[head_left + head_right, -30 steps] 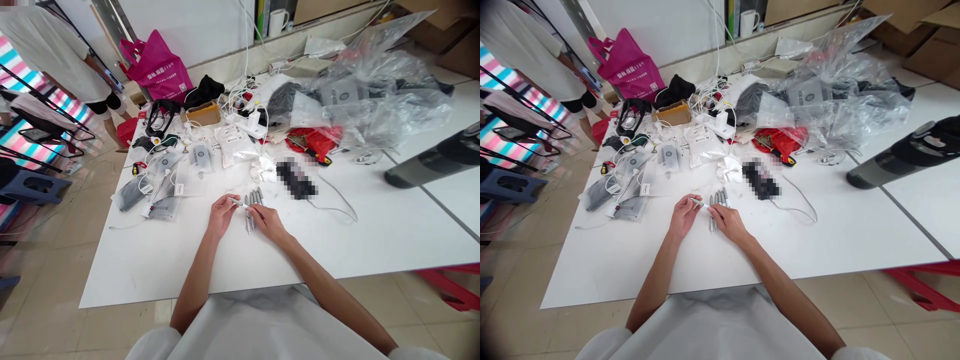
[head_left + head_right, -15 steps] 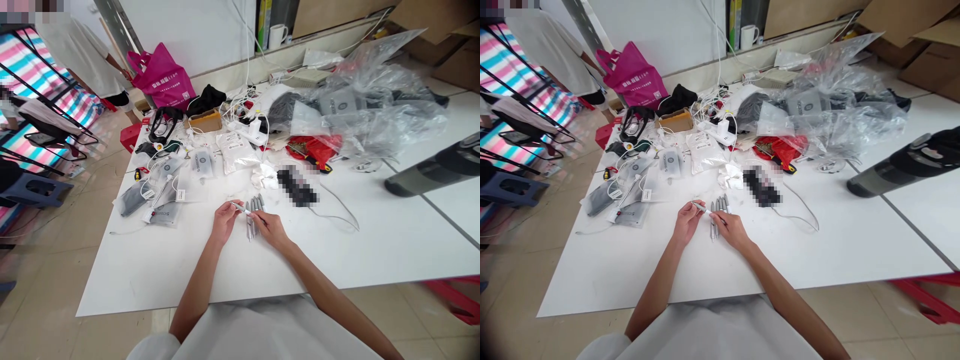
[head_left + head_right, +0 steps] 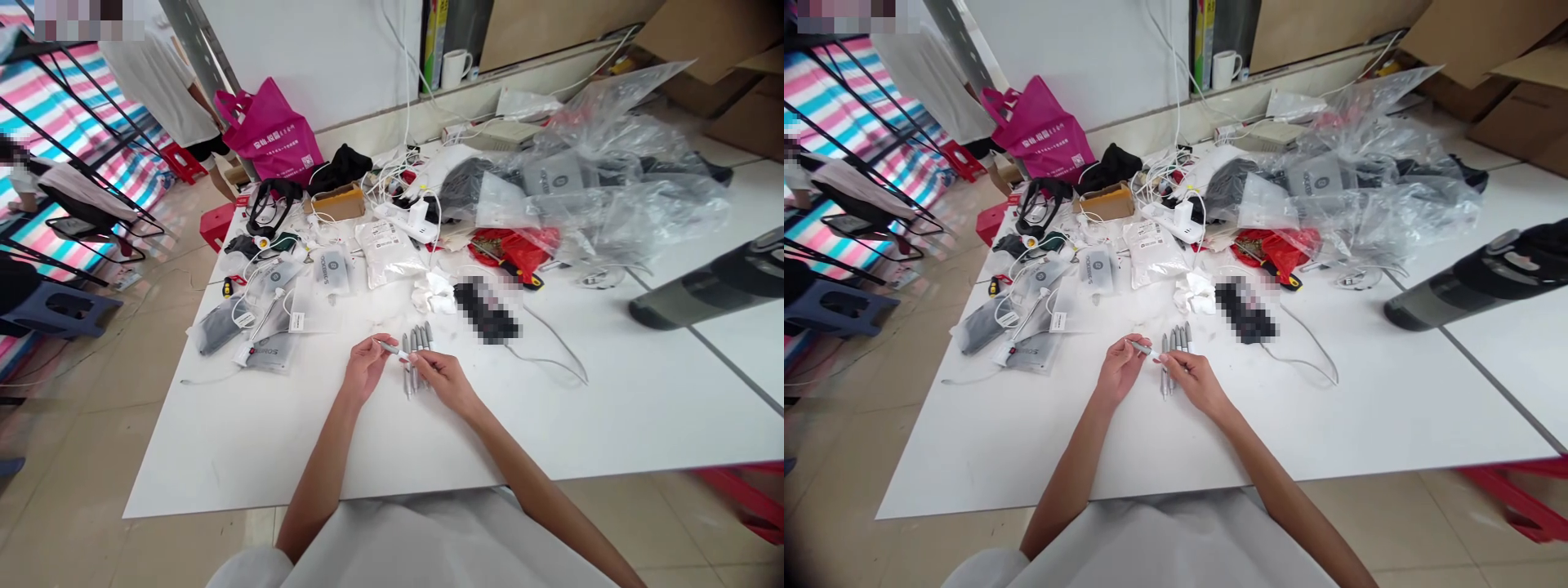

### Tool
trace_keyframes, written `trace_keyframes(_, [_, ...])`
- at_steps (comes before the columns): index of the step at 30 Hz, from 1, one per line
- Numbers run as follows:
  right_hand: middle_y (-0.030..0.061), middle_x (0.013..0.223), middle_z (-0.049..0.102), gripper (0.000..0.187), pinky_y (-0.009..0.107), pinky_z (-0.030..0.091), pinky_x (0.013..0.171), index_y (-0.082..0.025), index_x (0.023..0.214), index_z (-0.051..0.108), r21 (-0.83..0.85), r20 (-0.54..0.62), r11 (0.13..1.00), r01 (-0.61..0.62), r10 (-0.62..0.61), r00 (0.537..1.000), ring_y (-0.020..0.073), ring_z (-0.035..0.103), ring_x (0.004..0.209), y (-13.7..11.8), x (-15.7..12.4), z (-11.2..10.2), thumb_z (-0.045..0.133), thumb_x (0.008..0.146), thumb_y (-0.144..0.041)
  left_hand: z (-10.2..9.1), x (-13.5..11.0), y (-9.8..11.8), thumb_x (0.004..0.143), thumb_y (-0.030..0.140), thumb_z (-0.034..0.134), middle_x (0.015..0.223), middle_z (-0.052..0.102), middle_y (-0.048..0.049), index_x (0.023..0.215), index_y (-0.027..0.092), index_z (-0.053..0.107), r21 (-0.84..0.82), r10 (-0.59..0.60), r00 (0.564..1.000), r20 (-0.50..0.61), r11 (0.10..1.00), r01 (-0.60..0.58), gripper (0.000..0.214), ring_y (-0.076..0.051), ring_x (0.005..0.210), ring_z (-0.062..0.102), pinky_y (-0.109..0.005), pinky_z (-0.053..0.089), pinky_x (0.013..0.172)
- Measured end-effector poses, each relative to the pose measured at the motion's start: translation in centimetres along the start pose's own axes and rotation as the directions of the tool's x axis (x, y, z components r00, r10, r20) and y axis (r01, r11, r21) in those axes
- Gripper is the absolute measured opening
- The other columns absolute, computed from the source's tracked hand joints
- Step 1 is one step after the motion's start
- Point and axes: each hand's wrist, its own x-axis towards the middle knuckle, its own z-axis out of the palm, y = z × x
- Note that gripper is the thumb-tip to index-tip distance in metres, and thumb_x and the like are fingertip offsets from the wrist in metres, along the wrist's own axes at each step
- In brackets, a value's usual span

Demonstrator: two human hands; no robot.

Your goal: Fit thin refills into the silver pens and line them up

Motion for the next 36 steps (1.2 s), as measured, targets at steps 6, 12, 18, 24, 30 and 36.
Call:
trace_keyframes(6, [0.0067, 0.094, 0.072, 0.033, 0.034, 0.059, 0.07, -0.023, 0.121, 0.067, 0.23, -0.005, 0.957, 0.18, -0.184, 0.983, 0.019, 0.069, 0.079, -1.7, -2.3, 0.7, 0.068, 0.098, -0.047, 0.7, -0.9, -0.1, 0.088, 0.044, 0.08, 0.1, 0.069, -0.004, 0.109, 0.026, 0.076, -0.132, -0.091, 0.995, -0.034, 0.987, 0.086, 0.028, -0.019, 0.1, 0.065, -0.037, 0.049, 0.096])
trace_keyframes(12, [0.0065, 0.108, 0.08, 0.029, 0.038, 0.062, 0.09, -0.028, 0.132, 0.064, 0.009, 0.027, 0.95, 0.312, -0.312, 0.95, 0.0203, 0.077, 0.096, -0.6, -4.5, 1.9, 0.062, 0.103, -0.034, 1.7, -1.5, 0.8, 0.092, 0.043, 0.074, 0.083, 0.052, -0.0027, 0.098, 0.026, 0.073, -0.148, -0.102, 0.995, -0.003, 0.984, 0.1, 0.019, -0.02, 0.089, 0.057, -0.04, 0.048, 0.093])
trace_keyframes(18, [0.0064, 0.089, 0.08, 0.021, 0.036, 0.061, 0.073, -0.024, 0.112, 0.058, 0.161, -0.237, 0.964, 0.211, -0.169, 0.957, 0.0185, 0.071, 0.073, 0.2, -5.1, 3.5, 0.051, 0.108, -0.043, 3.0, -2.4, 1.3, 0.087, 0.047, 0.08, 0.08, 0.05, -0.0023, 0.093, 0.023, 0.073, -0.043, 0.031, 0.999, 0.024, 0.999, -0.03, 0.025, -0.02, 0.088, 0.055, -0.04, 0.047, 0.095])
trace_keyframes(24, [0.0004, 0.066, 0.066, 0.03, 0.03, 0.05, 0.052, -0.023, 0.097, 0.056, 0.54, -0.101, 0.841, 0.023, 0.038, 0.994, 0.0146, 0.055, 0.052, -0.8, -4.6, 3.7, 0.051, 0.107, -0.05, 3.8, -3.8, 1.5, 0.089, 0.046, 0.078, 0.083, 0.061, -0.0036, 0.096, 0.022, 0.078, 0.047, 0.125, 0.992, -0.003, 0.991, -0.125, 0.025, -0.019, 0.092, 0.059, -0.037, 0.046, 0.098])
trace_keyframes(30, [0.0052, 0.088, 0.071, 0.026, 0.037, 0.06, 0.073, -0.025, 0.13, 0.061, 0.116, -0.15, 0.939, 0.323, -0.305, 0.94, 0.0188, 0.068, 0.076, -0.9, -5.4, 3.0, 0.052, 0.108, -0.036, 5.1, -5.7, 1.5, 0.092, 0.055, 0.073, 0.096, 0.072, -0.0061, 0.115, 0.021, 0.077, 0.024, 0.031, 0.993, -0.118, 0.999, -0.028, 0.041, -0.019, 0.094, 0.065, -0.036, 0.049, 0.094])
trace_keyframes(36, [0.012, 0.124, 0.072, 0.065, 0.041, 0.063, 0.093, -0.029, 0.155, 0.047, -0.122, 0.247, 0.695, 0.708, -0.67, 0.7, 0.0255, 0.071, 0.111, -1.7, -6.7, 3.0, 0.073, 0.096, -0.027, 6.5, -8.1, 2.5, 0.095, 0.05, 0.071, 0.07, 0.054, -0.001, 0.088, 0.017, 0.074, 0.04, 0.096, 0.984, -0.152, 0.995, -0.091, 0.034, -0.016, 0.077, 0.057, -0.032, 0.047, 0.079])
